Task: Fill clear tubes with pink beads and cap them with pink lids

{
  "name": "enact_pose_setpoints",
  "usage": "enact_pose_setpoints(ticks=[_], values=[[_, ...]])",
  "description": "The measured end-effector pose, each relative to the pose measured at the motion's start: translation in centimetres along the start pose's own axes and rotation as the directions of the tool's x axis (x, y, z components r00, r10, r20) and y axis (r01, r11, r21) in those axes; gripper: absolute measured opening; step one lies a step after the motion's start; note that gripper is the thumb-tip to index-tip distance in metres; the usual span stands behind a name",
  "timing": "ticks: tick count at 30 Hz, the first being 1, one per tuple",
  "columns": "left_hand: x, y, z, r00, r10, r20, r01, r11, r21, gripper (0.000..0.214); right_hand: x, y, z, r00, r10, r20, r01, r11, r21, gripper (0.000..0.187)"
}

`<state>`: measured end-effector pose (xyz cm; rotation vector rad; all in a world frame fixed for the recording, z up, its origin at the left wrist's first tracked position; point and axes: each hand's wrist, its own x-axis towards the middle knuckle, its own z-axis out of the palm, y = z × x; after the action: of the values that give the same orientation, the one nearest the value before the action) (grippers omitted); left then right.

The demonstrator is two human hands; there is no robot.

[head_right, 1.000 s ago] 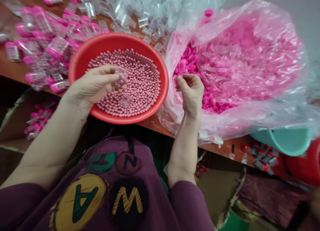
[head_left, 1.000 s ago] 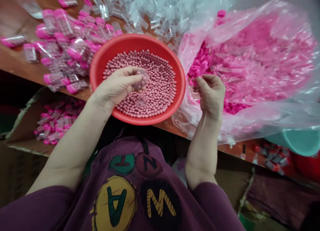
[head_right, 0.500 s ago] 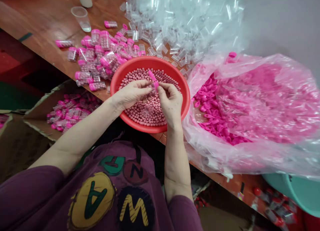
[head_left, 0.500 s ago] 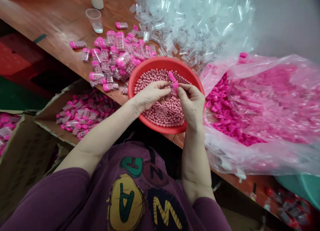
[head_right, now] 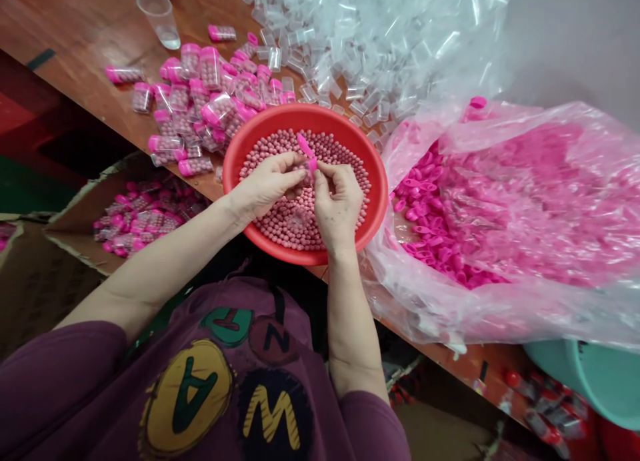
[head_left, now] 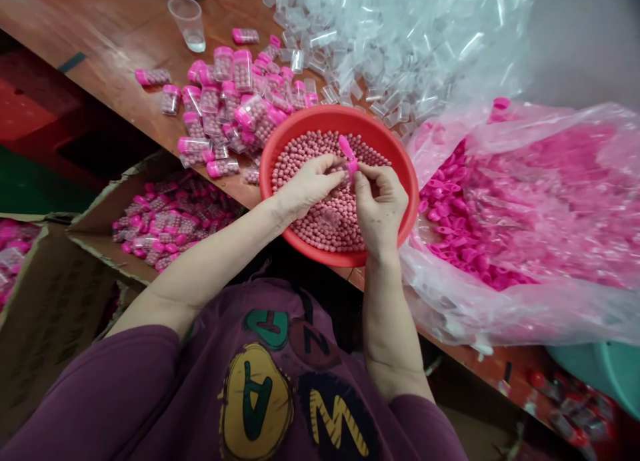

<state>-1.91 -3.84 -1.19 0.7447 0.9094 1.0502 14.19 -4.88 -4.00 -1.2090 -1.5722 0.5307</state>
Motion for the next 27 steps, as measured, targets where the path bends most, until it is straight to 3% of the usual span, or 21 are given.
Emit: enact_pose_setpoints(ticks=[5, 7, 10, 12, 15, 18, 22, 27], values=[[0.6, -0.8, -0.2, 0.984, 0.175, -0.017, -0.171, 0.977, 0.125, 0.028, -0.1, 0.6, 0.4, 0.994, -0.11, 0.001, 0.11, 0.992, -0.066, 0.021], [0.7, -1.3, -0.5, 0.988, 0.152, 0.02, -0.153, 0.979, 0.133, 0.023, -0.1, 1.1, 0.3, 0.985, -0.171, -0.019, 0.17, 0.984, -0.05, 0.017], [1.0, -1.9, -1.0, 0.989, 0.119, 0.093, -0.131, 0.982, 0.135, 0.016, -0.2, 1.6, 0.2, 0.988, -0.15, -0.045, 0.149, 0.989, -0.011, 0.013], [1.5, -2.3, -1.1, 0.977, 0.183, 0.105, -0.2, 0.964, 0.175, 0.017, -0.3, 1.7, 0.2, 0.991, -0.124, -0.049, 0.124, 0.992, -0.014, 0.013], [2.5, -3.0, -1.2, 0.941, 0.33, 0.08, -0.339, 0.9, 0.274, 0.026, -0.3, 1.6, 0.5, 0.978, -0.2, -0.064, 0.197, 0.979, -0.06, 0.013], [2.9, -3.4, -1.2, 0.918, 0.39, 0.077, -0.393, 0.862, 0.321, 0.028, -0.3, 1.7, 0.6, 0.974, -0.22, -0.05, 0.214, 0.972, -0.097, 0.014], [1.8, -2.6, -1.1, 0.949, 0.307, 0.073, -0.315, 0.923, 0.222, 0.02, -0.3, 1.8, 0.5, 0.996, -0.086, -0.027, 0.085, 0.996, -0.021, 0.018], [0.4, -0.8, -0.7, 0.997, 0.073, 0.019, -0.075, 0.995, 0.072, 0.013, -0.2, 2.1, 0.6, 0.995, -0.092, -0.041, 0.096, 0.992, 0.083, 0.021]])
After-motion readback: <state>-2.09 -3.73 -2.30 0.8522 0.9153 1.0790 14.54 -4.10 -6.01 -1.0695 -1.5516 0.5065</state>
